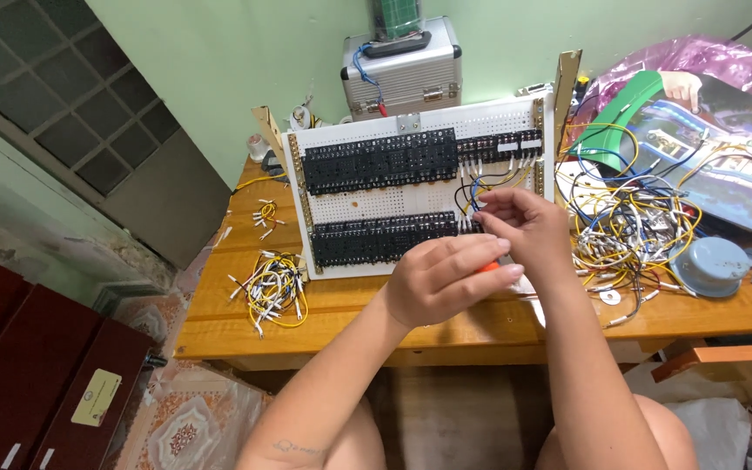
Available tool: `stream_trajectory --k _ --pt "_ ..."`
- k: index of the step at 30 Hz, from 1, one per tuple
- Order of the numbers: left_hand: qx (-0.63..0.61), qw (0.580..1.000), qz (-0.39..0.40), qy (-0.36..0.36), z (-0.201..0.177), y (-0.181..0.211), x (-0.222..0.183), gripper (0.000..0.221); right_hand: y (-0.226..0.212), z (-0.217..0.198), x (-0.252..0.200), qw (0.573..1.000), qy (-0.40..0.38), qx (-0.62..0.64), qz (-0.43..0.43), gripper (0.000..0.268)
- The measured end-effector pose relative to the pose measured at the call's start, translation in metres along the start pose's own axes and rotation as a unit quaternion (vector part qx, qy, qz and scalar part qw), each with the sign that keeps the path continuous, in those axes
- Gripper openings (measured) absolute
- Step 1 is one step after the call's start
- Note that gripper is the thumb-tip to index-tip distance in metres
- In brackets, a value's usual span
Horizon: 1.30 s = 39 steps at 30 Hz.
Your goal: Finalizing the wire routing on an electronic control panel by inserting wires into terminal blocks and tightening screws.
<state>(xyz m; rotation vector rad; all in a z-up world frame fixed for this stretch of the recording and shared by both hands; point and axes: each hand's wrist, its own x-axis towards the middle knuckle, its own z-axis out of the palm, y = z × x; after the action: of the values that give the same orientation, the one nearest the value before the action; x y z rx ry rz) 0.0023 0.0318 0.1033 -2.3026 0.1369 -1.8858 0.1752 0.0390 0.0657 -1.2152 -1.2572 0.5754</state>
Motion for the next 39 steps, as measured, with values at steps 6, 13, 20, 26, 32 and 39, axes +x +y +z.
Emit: stream_trajectory --k 6,13,20,26,32,39 --pt "0.053 0.997 0.011 -0.051 0.000 -0.004 -0.010 0.023 0.007 0.009 -0.001 0.996 0.029 -0.049 -0.062 0.018" --pt "0.047 0.995 0.000 -0.087 -0.001 -0.004 -0.028 0.025 -0.002 0.005 0.001 0.999 0.026 -0.027 -0.019 0.016" --pt "0.071 0.993 -0.041 -0.082 0.003 -0.008 -0.044 0.029 -0.009 -0.006 0.005 0.997 -0.046 -0.058 -0.004 0.022" --pt "0.087 0.991 -0.033 -0.094 0.001 -0.007 -0.037 0.031 -0.006 -0.005 0.006 0.999 -0.031 -0.022 0.010 0.030" --pt "0.058 0.993 -0.034 -0.094 0.005 -0.006 -0.039 0.026 0.003 0.000 0.006 0.999 0.000 0.025 0.023 0.025" --pt "0.015 0.993 -0.042 -0.105 -0.004 -0.012 -0.041 0.032 0.000 -0.001 0.006 0.999 0.015 0.043 0.007 0.020"
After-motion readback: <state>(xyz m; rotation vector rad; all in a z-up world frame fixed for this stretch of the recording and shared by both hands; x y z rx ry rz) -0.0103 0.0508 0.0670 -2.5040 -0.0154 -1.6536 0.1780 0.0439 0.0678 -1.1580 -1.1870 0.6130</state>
